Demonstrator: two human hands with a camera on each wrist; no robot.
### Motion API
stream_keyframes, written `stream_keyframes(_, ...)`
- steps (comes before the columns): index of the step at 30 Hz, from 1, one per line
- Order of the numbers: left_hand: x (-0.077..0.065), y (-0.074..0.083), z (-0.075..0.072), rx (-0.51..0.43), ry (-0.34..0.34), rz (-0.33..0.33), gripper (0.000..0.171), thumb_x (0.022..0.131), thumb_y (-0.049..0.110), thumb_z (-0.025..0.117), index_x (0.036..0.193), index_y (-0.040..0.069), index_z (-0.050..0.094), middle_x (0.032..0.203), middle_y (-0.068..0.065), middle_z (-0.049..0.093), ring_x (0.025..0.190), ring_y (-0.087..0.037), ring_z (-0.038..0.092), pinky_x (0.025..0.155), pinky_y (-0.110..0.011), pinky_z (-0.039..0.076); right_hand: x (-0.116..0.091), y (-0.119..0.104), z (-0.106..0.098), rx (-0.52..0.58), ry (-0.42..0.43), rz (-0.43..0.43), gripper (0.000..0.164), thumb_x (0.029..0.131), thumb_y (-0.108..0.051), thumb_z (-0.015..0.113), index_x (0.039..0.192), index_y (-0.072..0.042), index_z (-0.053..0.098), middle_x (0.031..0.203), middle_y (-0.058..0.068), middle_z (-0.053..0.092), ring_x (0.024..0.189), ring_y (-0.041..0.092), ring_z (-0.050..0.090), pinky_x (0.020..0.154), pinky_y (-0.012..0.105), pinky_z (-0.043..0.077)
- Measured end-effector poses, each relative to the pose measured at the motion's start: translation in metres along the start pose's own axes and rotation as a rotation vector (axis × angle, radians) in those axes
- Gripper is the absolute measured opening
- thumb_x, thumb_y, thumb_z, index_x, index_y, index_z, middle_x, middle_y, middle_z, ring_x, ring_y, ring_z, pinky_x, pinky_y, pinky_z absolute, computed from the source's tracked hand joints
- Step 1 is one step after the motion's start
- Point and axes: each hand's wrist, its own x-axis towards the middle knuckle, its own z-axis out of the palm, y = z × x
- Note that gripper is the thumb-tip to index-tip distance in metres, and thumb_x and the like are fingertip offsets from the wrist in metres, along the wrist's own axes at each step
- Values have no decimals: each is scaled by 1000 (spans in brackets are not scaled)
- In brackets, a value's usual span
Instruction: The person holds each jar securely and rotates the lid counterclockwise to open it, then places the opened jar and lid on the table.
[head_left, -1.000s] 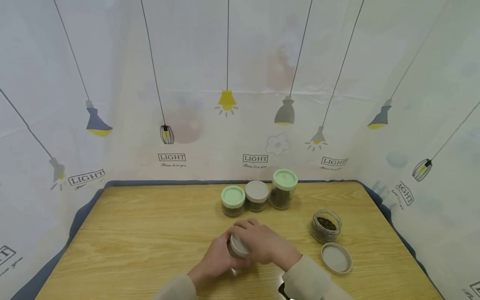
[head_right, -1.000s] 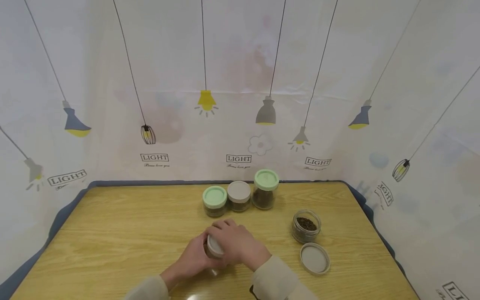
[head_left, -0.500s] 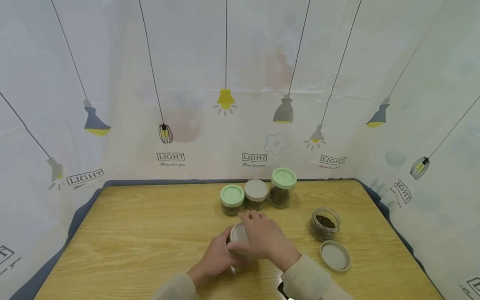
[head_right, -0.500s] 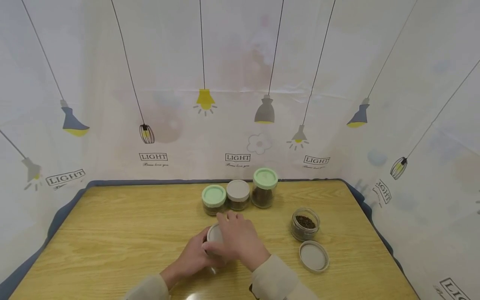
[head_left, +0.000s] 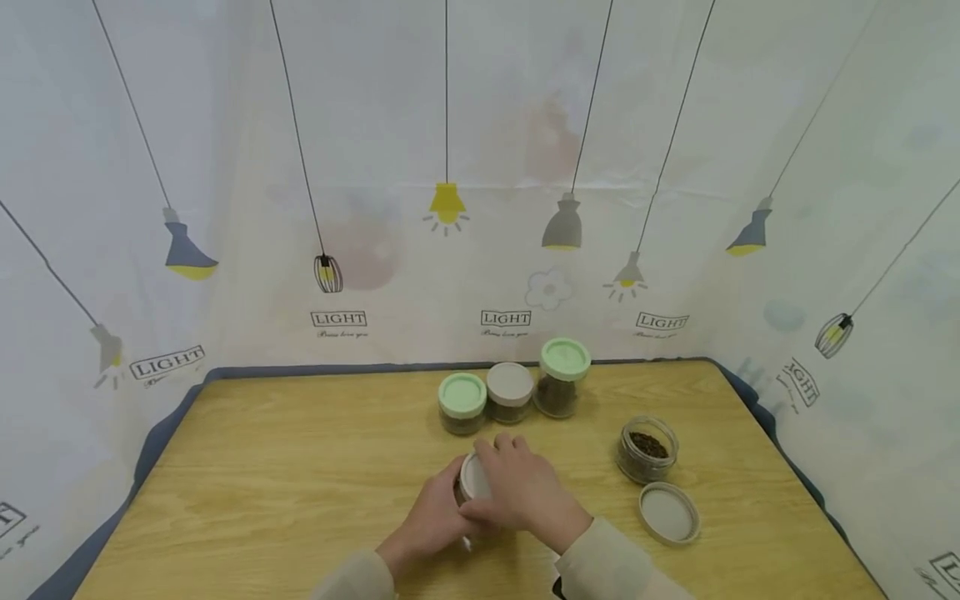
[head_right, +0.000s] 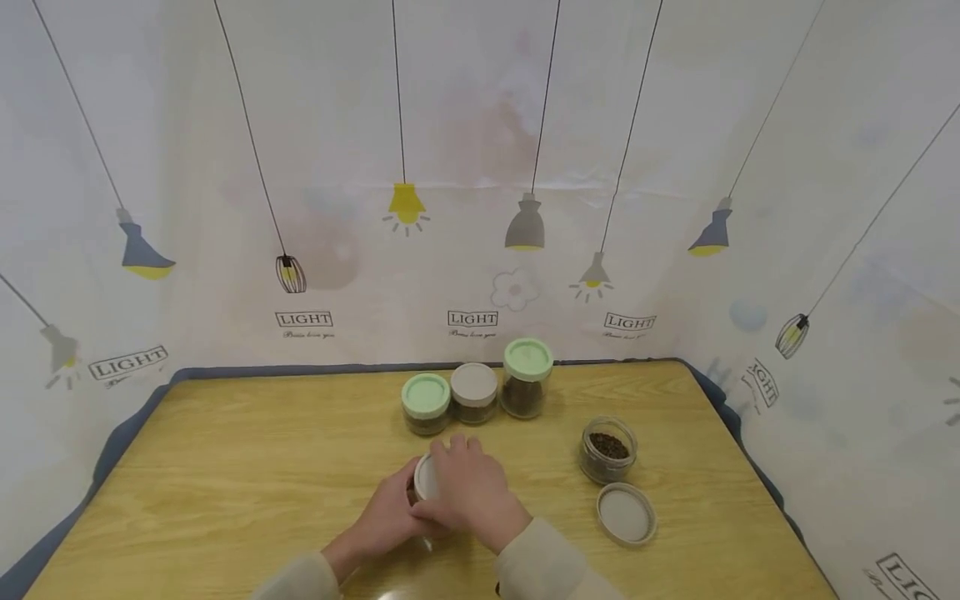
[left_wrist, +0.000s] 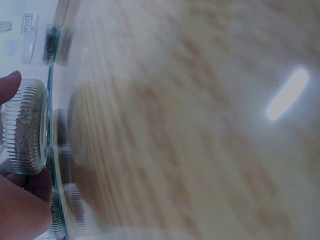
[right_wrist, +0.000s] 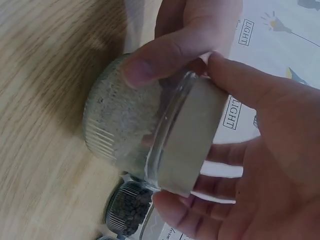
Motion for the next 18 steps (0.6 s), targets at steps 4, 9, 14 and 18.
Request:
stream_keyframes(4, -1, -3, 1, 7, 0, -9, 92, 69, 34, 86, 144, 6, 40, 137, -15, 55, 122, -28, 56, 102, -47, 47, -1, 3, -1, -9, -17, -108, 75, 80, -49, 75, 141, -14, 47, 130, 11, 54, 116, 29, 53, 81, 42, 55)
stream_keyframes(9, -3, -3, 2, 11, -4, 16, 94, 72, 42, 85, 146, 7, 37, 138, -12, 54, 123, -25, 56, 102, -44, 46, -2, 4, -7, -2, -52, -206, 74, 78, -37, 80, 142, -19, 46, 137, 7, 52, 124, 29, 50, 89, 46, 52)
stream_keyframes(14, -3, -1, 3, 14, 0, 32, 96, 71, 44, 85, 146, 8, 37, 137, -11, 56, 123, -23, 57, 103, -42, 46, -4, 6, -12, 26, -83, -239, 83, 77, -35, 82, 147, -18, 41, 149, 4, 45, 135, 29, 44, 94, 53, 49)
stream_keyframes(18, -2, 0, 3, 14, -9, 22, 90, 75, 40, 83, 145, 6, 38, 137, -13, 55, 124, -26, 56, 105, -46, 45, -3, 8, -13, 62, -92, -183, 99, 74, -46, 82, 153, -19, 30, 159, 9, 30, 143, 35, 34, 101, 60, 42)
